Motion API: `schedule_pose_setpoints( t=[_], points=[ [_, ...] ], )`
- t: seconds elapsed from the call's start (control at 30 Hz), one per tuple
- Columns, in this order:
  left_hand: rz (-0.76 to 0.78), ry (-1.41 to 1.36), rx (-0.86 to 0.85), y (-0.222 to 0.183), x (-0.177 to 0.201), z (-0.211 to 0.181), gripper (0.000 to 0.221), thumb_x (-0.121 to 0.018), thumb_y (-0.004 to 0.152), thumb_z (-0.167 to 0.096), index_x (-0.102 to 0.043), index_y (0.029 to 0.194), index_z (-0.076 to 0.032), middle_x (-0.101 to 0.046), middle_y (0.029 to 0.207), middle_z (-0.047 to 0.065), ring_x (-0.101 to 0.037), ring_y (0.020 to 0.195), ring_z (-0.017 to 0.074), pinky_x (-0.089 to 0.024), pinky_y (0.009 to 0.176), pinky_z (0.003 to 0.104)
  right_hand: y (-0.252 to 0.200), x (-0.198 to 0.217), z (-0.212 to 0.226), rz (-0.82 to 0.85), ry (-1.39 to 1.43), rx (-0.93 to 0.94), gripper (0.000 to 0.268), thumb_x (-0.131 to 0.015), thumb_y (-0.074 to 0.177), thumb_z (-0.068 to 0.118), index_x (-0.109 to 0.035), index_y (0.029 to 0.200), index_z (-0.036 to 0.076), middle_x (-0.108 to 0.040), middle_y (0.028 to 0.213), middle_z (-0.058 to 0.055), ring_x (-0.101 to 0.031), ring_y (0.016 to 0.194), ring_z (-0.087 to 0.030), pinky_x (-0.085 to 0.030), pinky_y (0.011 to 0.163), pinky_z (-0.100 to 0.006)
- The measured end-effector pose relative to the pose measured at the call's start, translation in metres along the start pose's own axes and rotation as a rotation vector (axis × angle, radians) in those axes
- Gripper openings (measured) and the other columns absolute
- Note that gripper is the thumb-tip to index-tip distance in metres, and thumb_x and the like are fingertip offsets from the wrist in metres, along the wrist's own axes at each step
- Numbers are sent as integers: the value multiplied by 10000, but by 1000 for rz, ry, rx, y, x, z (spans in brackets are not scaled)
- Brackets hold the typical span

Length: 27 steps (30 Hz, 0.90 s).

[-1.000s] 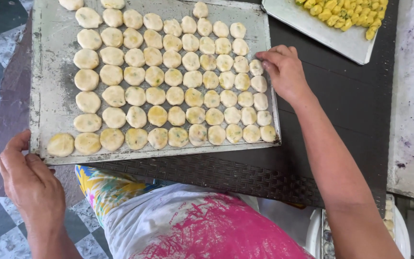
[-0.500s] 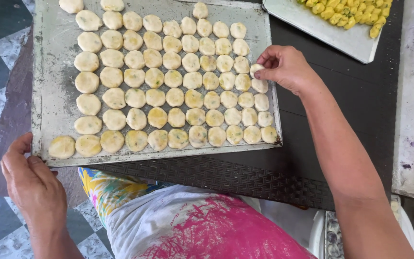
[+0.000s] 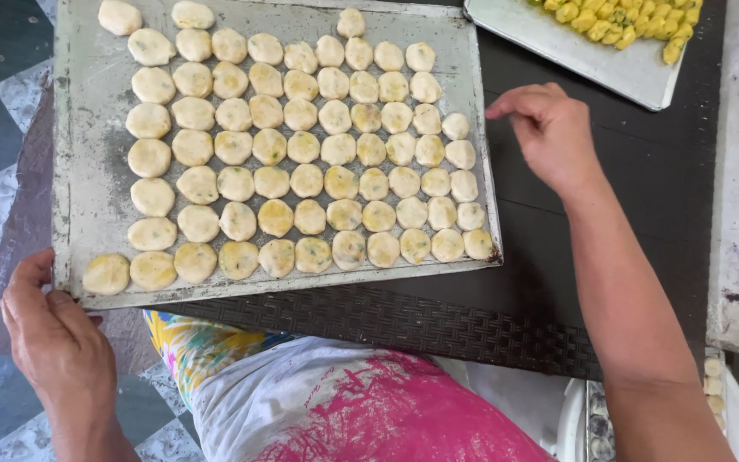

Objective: Arranging small dough balls in neat rows on a metal baking tray for production.

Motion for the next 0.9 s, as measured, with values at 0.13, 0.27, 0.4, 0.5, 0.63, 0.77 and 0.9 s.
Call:
schedule_pose_setpoints(
  t=[0.13,0.27,0.4,0.5,0.63,0.77,0.9],
  points=[
    [22,-11,77,1,-1,-1,406,-345,1075,78,-506,1447,103,-468,1262,317,-488,1034,408,-515,641,440,8,-22,-19,50,-33,-86,235,-562,950,-77,-721,1079,38,-707,1063,-99,-583,978,-245,-490,879,-369],
    [29,-8,110,1,-1,0,405,-337,1075,60,-501,1442,100,-474,1242,317,-502,934,382,-503,623,429,8,-46,-38,146,-98,-108,275,-634,961,74,-693,1229,75,-595,1090,-52,-480,988,-276,-422,846,-400],
    [29,-10,100,1,-2,2,406,-334,1081,53,-500,1448,101,-475,1265,338,-515,962,410,-517,630,444,11,-42,-24,185,-35,-195,213,-714,898,108,-713,1111,122,-584,1063,-22,-459,986,-235,-433,792,-347],
    [18,-15,84,1,-3,4,404,-345,1068,66,-495,1439,123,-479,1267,332,-499,978,398,-513,618,428,10,-41,-25,249,112,-410,203,-778,821,103,-649,962,172,-573,945,-16,-510,784,-114,-445,732,-277],
    [25,-21,89,1,-3,4,399,-346,1080,70,-491,1448,125,-467,1265,334,-496,971,401,-507,634,435,13,-42,-19,195,247,-418,191,-737,839,8,-626,930,133,-617,887,15,-544,783,-90,-468,746,-236],
    [30,-7,77,1,-2,3,397,-348,1079,81,-497,1445,122,-477,1245,336,-504,939,401,-505,622,434,11,-41,-19,44,-20,-159,252,-728,854,-30,-720,1045,134,-642,1080,-27,-439,919,-213,-431,761,-322],
    [34,-42,91,2,-2,2,400,-341,1082,70,-485,1452,121,-456,1285,330,-501,975,389,-515,621,418,-7,-52,41,260,-396,-215,509,-447,1013,195,-357,1492,48,-335,1539,-163,-283,1369,-392,-261,1078,-605]
  ],
)
Point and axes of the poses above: each hand's wrist, its own y-axis towards the middle knuckle, its own x-axis out of the back of the hand, z = x × y, the point moved 8 cm from there along y, towards the middle knuckle
